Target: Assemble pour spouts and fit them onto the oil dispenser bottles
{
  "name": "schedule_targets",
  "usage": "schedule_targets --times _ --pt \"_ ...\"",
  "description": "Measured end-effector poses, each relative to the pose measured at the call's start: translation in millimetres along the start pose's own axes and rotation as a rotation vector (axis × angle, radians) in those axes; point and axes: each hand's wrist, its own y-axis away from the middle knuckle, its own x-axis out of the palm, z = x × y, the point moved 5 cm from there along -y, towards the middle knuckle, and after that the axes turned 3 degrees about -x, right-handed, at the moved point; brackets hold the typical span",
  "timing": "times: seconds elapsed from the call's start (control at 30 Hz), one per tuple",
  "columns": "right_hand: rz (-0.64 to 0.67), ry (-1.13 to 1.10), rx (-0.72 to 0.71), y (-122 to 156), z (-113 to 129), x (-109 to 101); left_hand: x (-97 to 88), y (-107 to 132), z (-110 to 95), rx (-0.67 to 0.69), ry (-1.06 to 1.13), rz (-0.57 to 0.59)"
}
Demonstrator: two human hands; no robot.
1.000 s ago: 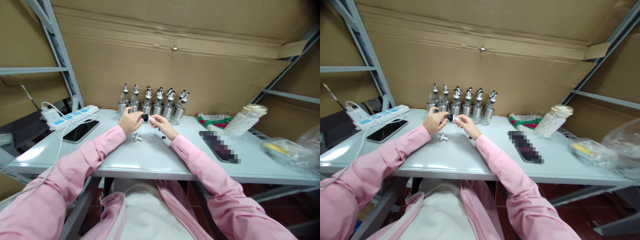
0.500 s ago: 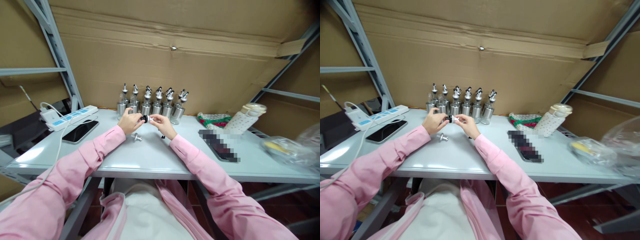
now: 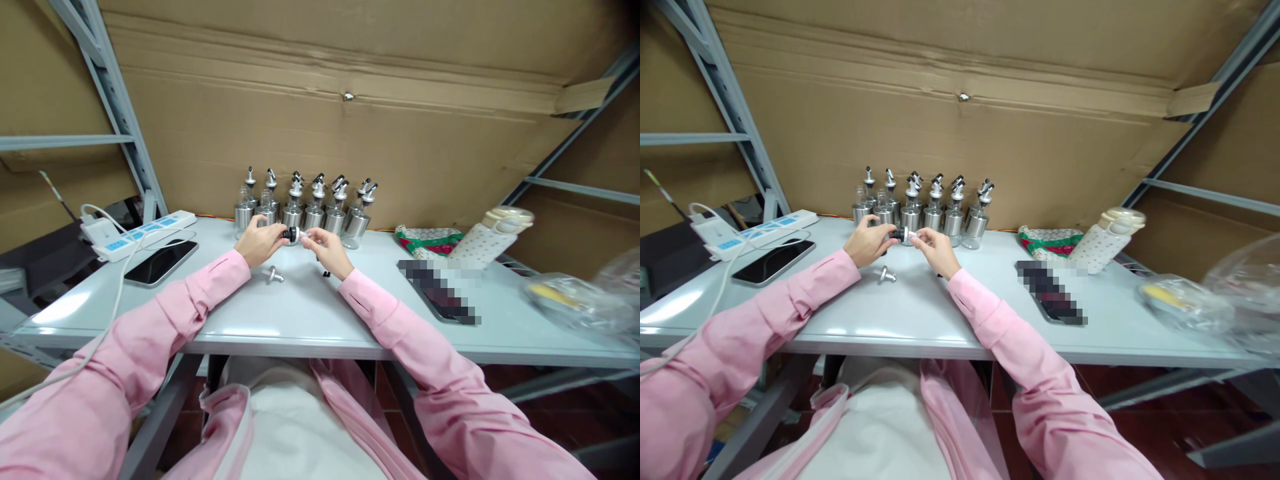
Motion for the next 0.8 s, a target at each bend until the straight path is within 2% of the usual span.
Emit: schedule_targets --times 0.17,0.4,0.53,0.8 --pt "0.002 -0.038 0.003 -1 -1 -1 -0.9 -1 -2 -0.006 0.003 0.020" --pt "0.015 -0.127 0.026 -3 -4 0 -3.4 -2 -7 0.055 0.049 -0.020" --pt "0.033 -0.189 0.089 -3 -3 1 -6.4 -1 -11 0.104 0.036 -0.052" --pt "0.111 -0.373 0.219 -1 1 4 -8.2 -2 -16 0.157 0.012 -0.025"
